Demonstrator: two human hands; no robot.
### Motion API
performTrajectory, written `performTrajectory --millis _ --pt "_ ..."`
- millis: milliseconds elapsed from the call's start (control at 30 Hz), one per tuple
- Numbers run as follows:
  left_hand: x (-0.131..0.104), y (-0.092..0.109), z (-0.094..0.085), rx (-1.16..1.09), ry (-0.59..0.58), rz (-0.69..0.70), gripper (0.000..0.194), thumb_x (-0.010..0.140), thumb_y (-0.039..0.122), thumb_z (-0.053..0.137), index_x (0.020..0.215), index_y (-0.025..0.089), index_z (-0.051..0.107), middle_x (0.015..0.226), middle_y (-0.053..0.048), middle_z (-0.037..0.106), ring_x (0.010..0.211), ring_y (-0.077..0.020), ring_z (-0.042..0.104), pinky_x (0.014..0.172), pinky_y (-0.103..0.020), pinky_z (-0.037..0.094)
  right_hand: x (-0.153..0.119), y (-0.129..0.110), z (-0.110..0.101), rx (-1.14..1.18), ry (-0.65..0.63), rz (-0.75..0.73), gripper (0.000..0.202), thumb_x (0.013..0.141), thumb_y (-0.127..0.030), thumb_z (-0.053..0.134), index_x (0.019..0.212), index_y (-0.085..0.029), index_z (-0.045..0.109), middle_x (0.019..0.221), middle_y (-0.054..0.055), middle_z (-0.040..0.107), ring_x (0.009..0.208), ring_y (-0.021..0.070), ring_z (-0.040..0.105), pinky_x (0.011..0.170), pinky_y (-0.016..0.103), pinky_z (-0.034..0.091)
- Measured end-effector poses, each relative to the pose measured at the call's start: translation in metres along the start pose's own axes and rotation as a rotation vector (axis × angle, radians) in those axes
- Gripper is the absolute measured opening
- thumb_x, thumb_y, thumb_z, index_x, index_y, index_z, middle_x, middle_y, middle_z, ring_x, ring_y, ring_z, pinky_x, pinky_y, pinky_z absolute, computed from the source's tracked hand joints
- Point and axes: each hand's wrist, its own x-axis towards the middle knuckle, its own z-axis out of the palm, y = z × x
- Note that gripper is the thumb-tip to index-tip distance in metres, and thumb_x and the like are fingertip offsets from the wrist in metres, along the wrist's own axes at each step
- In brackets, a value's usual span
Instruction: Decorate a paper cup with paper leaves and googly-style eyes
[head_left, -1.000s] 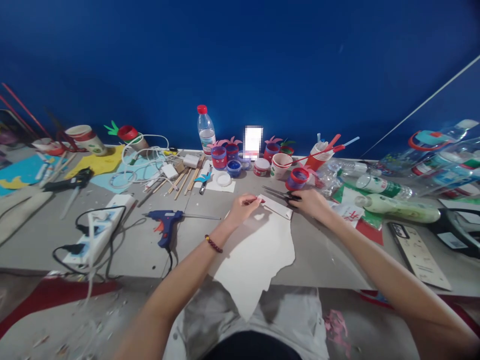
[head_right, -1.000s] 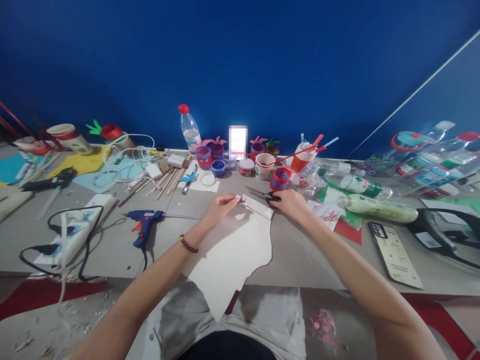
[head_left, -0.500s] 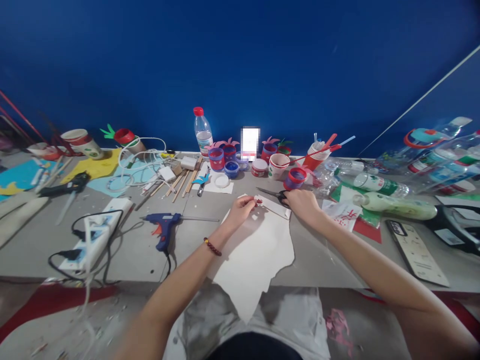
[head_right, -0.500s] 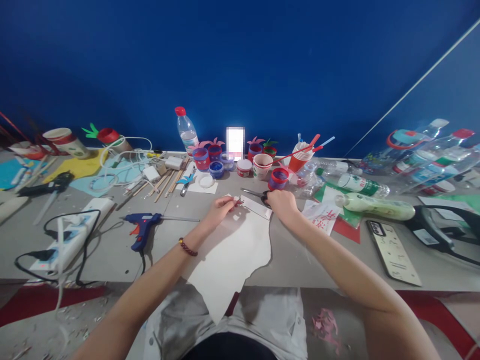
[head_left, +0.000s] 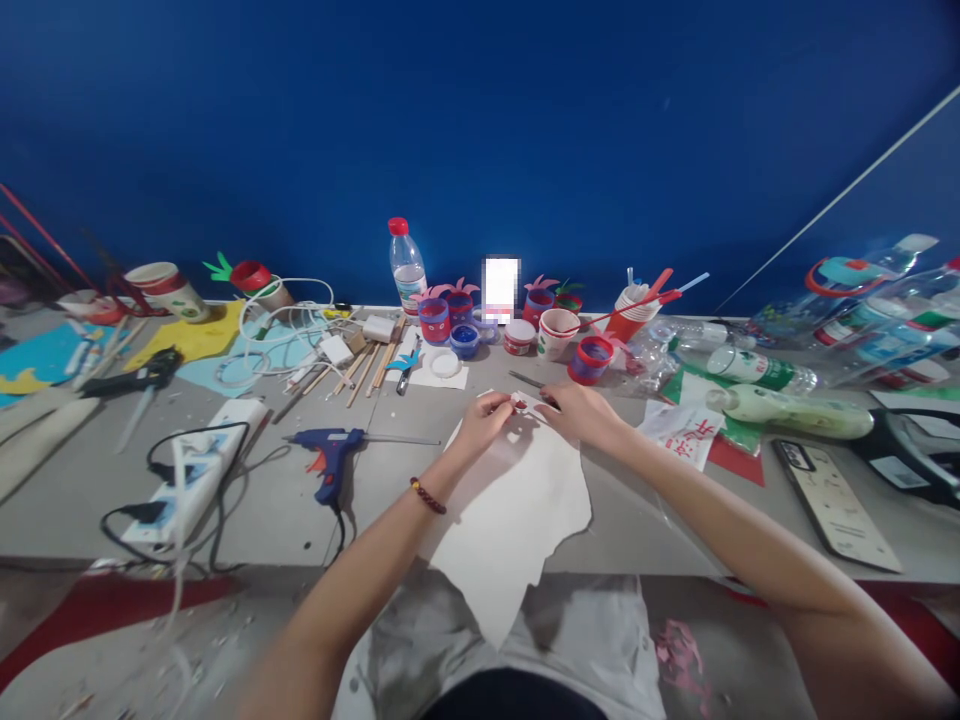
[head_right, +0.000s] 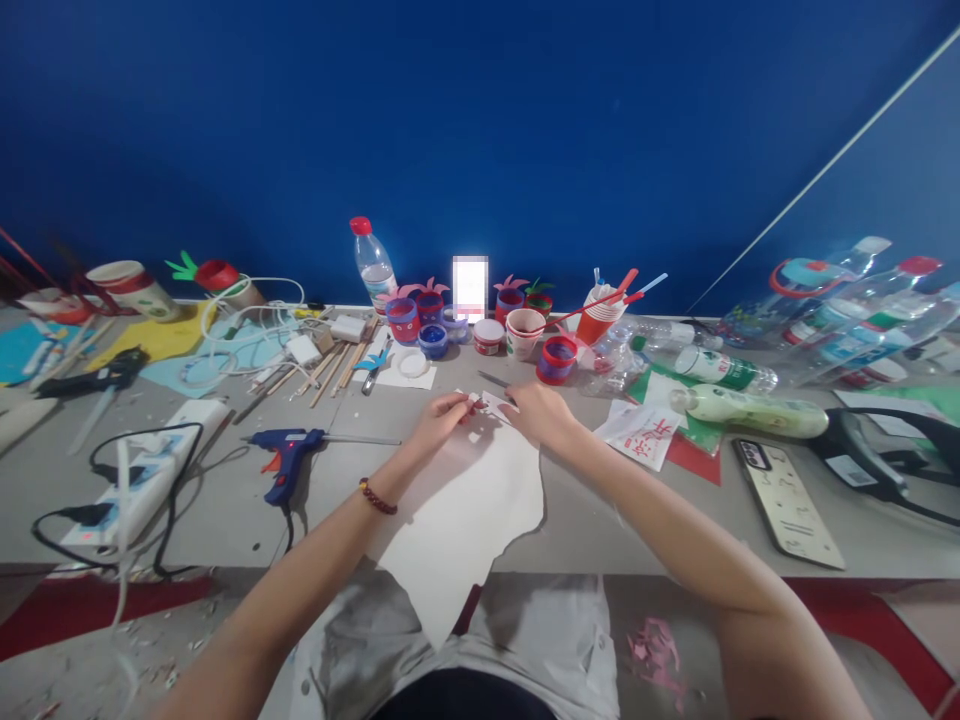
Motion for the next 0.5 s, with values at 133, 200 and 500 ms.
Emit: performTrajectory --millis 133,200,500 --pt "-0.001 -0.001 0.000 -0.005 -0.029 0.026 0.021 0.078 0.031 0.059 0.073 0.016 0.072 0.068 -0.002 0.064 0.064 -0.0115 0.052 0.061 -0.023 0.041 0.002 -0.008 -0.008 0.069 -0.091 0.095 0.031 0.084 -0.043 0.056 0.100 -0.018 0.066 0.095 0.009 0.069 0.084 0.0220 0.062 0.061 0.027 0.037" --pt "-0.001 0.000 0.000 -0.014 -0.032 0.027 0.024 0.079 0.035 0.059 0.073 0.016 0.072 0.069 -0.003 0.063 0.064 -0.0116 0.052 0.061 -0.023 0.041 0.000 -0.010 -0.019 0.130 -0.141 0.113 0.032 0.081 -0.043 0.058 0.099 -0.018 0.065 0.093 0.007 0.068 0.082 0.0213 0.061 0.062 0.027 0.038" --pt "0.003 0.006 -0.014 -0.179 0.363 0.246 0.019 0.082 0.032 0.055 0.069 0.018 0.060 0.069 -0.001 0.056 0.064 -0.0107 0.050 0.063 -0.024 0.043 -0.032 0.008 -0.096 0.539 -0.369 0.009 0.030 0.078 -0.042 0.062 0.094 -0.017 0.066 0.089 0.007 0.067 0.078 0.0202 0.060 0.062 0.026 0.044"
